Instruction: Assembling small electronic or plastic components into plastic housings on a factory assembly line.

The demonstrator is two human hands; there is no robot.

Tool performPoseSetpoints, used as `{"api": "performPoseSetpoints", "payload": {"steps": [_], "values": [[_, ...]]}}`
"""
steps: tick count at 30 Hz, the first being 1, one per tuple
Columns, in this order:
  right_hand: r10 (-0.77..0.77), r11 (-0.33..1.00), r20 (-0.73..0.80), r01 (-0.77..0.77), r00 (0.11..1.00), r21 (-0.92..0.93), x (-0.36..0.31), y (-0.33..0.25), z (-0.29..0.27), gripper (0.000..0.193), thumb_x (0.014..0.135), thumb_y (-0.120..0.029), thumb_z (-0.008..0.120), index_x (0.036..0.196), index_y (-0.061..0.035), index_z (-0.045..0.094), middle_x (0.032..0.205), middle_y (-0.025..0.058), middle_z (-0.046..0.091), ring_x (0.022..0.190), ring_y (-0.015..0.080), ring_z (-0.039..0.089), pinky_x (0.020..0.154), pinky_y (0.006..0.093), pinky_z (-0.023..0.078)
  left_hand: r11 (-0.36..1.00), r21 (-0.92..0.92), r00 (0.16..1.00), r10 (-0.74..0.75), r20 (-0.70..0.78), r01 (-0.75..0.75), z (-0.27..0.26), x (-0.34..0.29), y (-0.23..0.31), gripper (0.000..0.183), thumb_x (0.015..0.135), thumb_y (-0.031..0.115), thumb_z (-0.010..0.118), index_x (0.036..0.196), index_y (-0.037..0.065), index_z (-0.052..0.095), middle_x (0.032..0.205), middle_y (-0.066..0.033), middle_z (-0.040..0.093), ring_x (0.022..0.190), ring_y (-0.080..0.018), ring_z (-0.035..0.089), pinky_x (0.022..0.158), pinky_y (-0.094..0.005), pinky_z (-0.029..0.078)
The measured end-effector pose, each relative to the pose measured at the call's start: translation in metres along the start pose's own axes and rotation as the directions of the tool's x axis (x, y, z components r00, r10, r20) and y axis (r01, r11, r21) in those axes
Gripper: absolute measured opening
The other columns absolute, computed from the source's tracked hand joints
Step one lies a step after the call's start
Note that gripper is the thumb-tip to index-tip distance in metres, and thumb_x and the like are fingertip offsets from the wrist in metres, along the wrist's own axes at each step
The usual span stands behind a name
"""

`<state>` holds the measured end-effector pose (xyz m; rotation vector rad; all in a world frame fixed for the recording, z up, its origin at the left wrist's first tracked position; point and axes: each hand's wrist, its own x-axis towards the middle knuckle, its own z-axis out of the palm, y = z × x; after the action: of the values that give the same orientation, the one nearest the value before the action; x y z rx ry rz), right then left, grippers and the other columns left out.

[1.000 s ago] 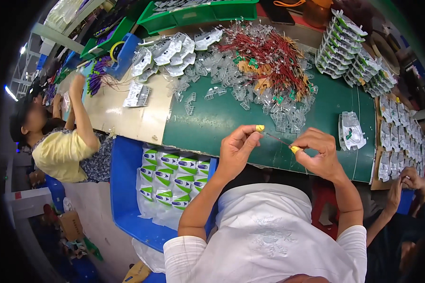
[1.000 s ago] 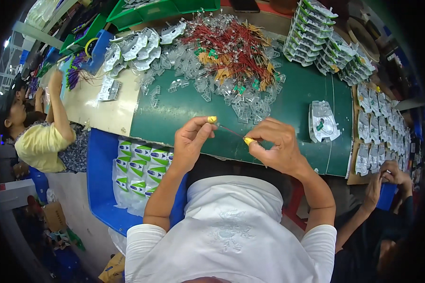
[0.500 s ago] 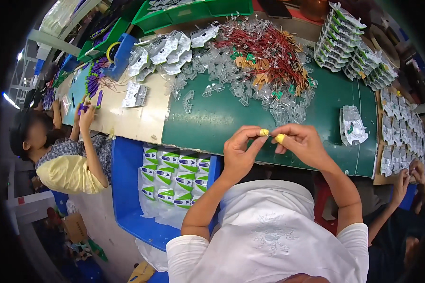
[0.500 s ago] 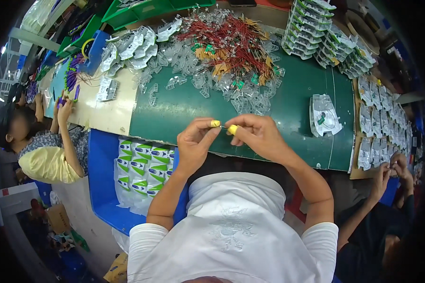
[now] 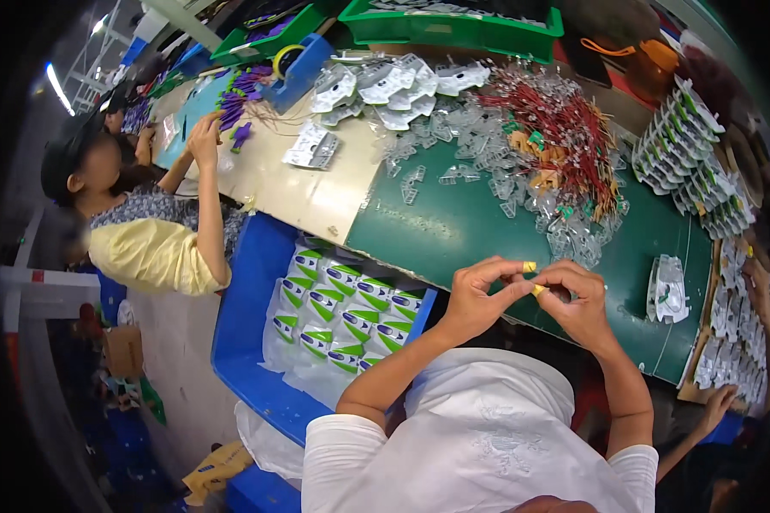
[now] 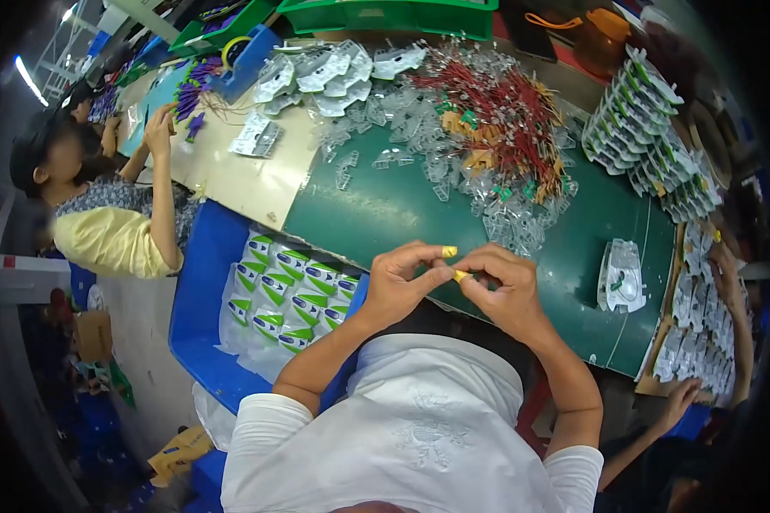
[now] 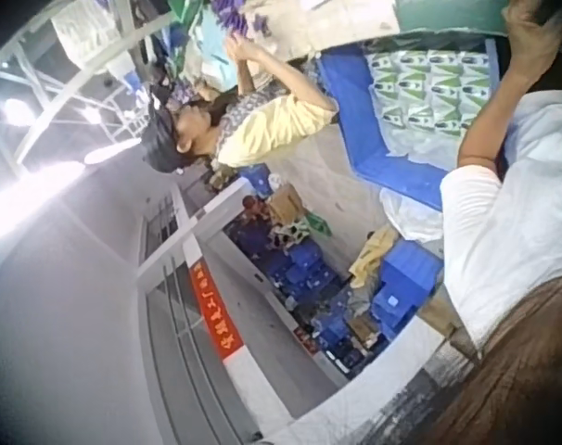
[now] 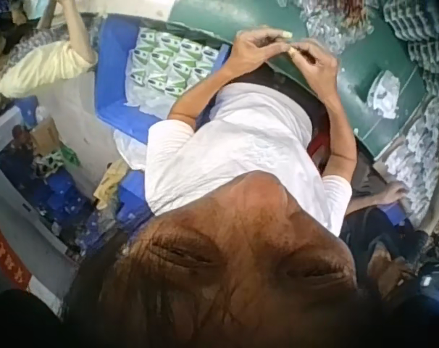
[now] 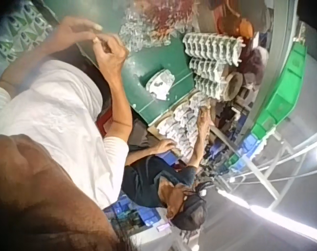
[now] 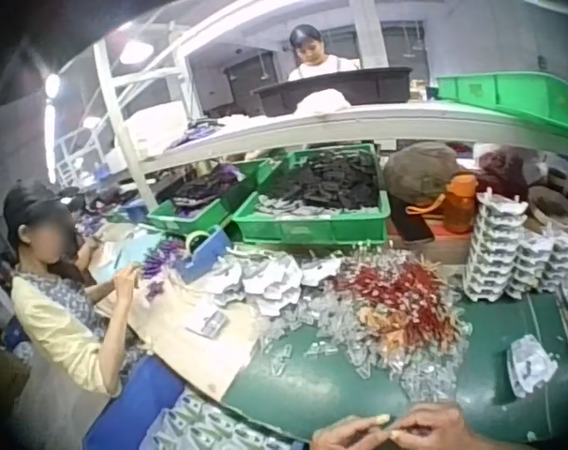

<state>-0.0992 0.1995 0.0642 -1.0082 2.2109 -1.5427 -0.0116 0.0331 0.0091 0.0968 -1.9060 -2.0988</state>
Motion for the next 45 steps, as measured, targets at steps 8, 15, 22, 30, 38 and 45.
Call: {"api": "performPoseSetpoints", "payload": {"steps": [8,15,22,30,38,45], "values": [[-0.030,0.991,0.167,0.007,0.985,0.135,0.019,0.017,0.014,0.010,0.083,0.003,0.069,0.092,-0.0004,0.071,0.083,0.0055,0.066,0.076,0.0105,0.061,0.067,0.0230,0.047,0.478,-0.522,0.707,-0.514,0.485,0.706,-0.042,0.020,-0.013,0.037,0.091,0.013,0.071,0.125,0.003,0.059,0.097,-0.0041,0.068,0.086,-0.0094,0.063,0.078,-0.0242,0.052],[0.261,0.910,-0.036,-0.233,0.965,0.343,0.011,0.024,-0.020,0.007,0.092,0.001,0.059,0.098,-0.0028,0.061,0.084,-0.0042,0.055,0.068,0.0011,0.047,0.058,0.0174,0.036,0.323,0.941,0.858,0.507,-0.082,-0.101,-0.242,0.080,-0.009,0.053,0.073,0.001,0.066,0.125,0.006,0.060,0.120,-0.0211,0.059,0.116,-0.0406,0.053,0.104,-0.0470,0.039],[0.337,0.890,0.100,-0.352,0.936,0.291,0.010,0.017,0.002,0.005,0.092,0.001,0.059,0.097,-0.0011,0.060,0.077,-0.0072,0.051,0.062,-0.0016,0.042,0.055,0.0161,0.032,-0.120,0.967,0.879,0.454,-0.149,0.226,-0.330,0.087,0.001,0.036,0.076,0.002,0.069,0.111,0.008,0.063,0.129,-0.0128,0.056,0.125,-0.0336,0.047,0.104,-0.0482,0.035],[0.334,0.926,0.082,-0.343,0.939,0.156,0.013,0.021,0.002,0.007,0.088,0.001,0.062,0.095,-0.0003,0.061,0.070,-0.0081,0.049,0.058,-0.0016,0.038,0.052,0.0175,0.030,0.151,0.876,0.825,0.441,0.354,-0.458,-0.125,-0.008,0.013,0.030,0.074,0.004,0.073,0.102,0.000,0.062,0.097,-0.0140,0.062,0.092,-0.0314,0.062,0.083,-0.0443,0.048],[0.103,0.981,0.032,-0.097,0.994,-0.166,0.019,0.006,0.014,0.009,0.086,-0.001,0.063,0.095,0.0007,0.063,0.085,0.0102,0.063,0.065,0.0187,0.061,0.058,0.0297,0.048,0.384,0.772,0.859,0.301,0.414,-0.507,-0.032,-0.037,-0.002,0.042,0.079,0.003,0.069,0.120,0.001,0.061,0.124,-0.0156,0.059,0.116,-0.0319,0.056,0.094,-0.0424,0.046],[-0.138,0.841,0.127,0.184,0.982,-0.509,0.013,0.026,0.035,0.015,0.082,-0.007,0.066,0.094,-0.0024,0.059,0.089,0.0116,0.058,0.077,0.0294,0.065,0.058,0.0420,0.051,0.435,0.802,0.913,0.198,0.358,-0.409,-0.036,-0.029,-0.011,0.041,0.074,0.015,0.079,0.111,0.005,0.064,0.124,-0.0124,0.059,0.122,-0.0323,0.052,0.101,-0.0476,0.037]]}}
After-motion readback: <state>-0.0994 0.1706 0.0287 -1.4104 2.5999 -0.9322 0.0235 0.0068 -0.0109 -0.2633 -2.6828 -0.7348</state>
